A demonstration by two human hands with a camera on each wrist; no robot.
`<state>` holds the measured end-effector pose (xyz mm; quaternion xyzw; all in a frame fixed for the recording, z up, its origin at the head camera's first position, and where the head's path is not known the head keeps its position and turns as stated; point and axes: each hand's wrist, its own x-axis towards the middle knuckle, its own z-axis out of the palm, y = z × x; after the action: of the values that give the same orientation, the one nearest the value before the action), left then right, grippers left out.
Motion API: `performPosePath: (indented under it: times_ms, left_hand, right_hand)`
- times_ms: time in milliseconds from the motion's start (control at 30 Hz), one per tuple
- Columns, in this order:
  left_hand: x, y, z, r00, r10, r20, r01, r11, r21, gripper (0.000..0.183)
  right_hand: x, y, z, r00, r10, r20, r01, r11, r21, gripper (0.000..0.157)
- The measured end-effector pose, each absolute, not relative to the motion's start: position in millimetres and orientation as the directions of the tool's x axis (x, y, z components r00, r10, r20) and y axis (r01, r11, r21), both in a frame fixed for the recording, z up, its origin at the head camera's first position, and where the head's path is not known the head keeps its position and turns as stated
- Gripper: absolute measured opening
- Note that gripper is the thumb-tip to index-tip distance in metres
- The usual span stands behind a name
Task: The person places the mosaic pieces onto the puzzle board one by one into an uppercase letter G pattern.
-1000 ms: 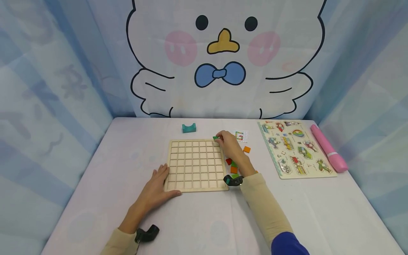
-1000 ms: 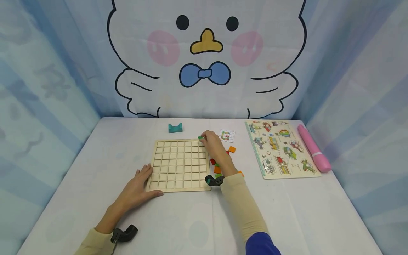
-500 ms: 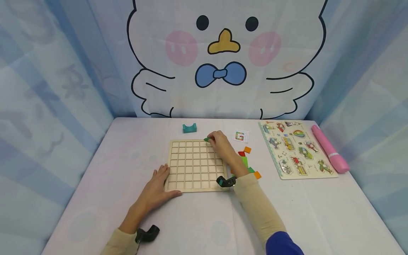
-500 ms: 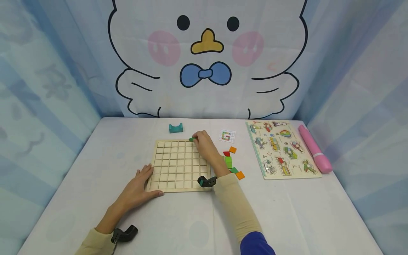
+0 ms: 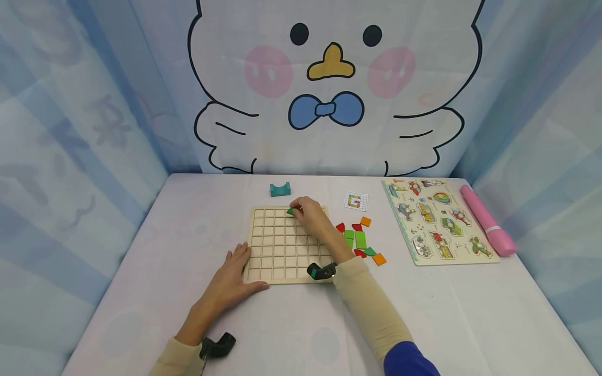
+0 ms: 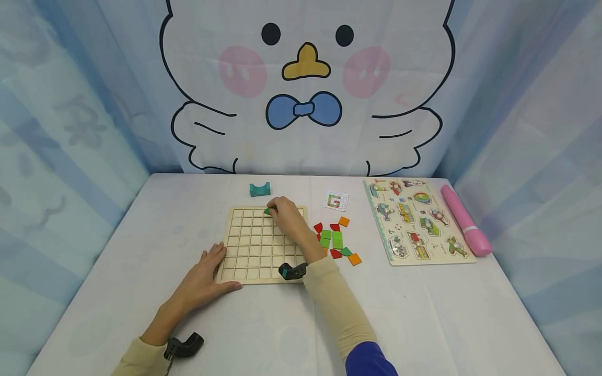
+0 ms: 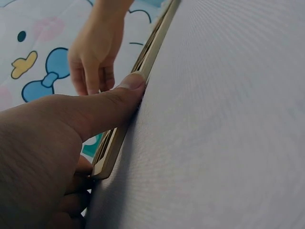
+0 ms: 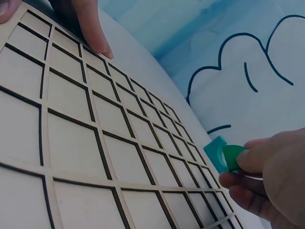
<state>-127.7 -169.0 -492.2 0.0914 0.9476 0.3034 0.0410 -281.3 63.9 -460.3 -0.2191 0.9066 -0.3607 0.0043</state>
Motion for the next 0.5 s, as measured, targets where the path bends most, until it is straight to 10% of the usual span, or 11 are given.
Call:
performPosePath:
  times_ms: [500]
  left_hand:
    - [-128, -169, -494, -0.98, 0.2, -0.02, 0.152, 0.802, 0.577, 0.109]
  right_hand:
    - [-279, 39, -471, -0.874, -0.46, 0.153, -0.435, 0.607, -0.665, 0.02]
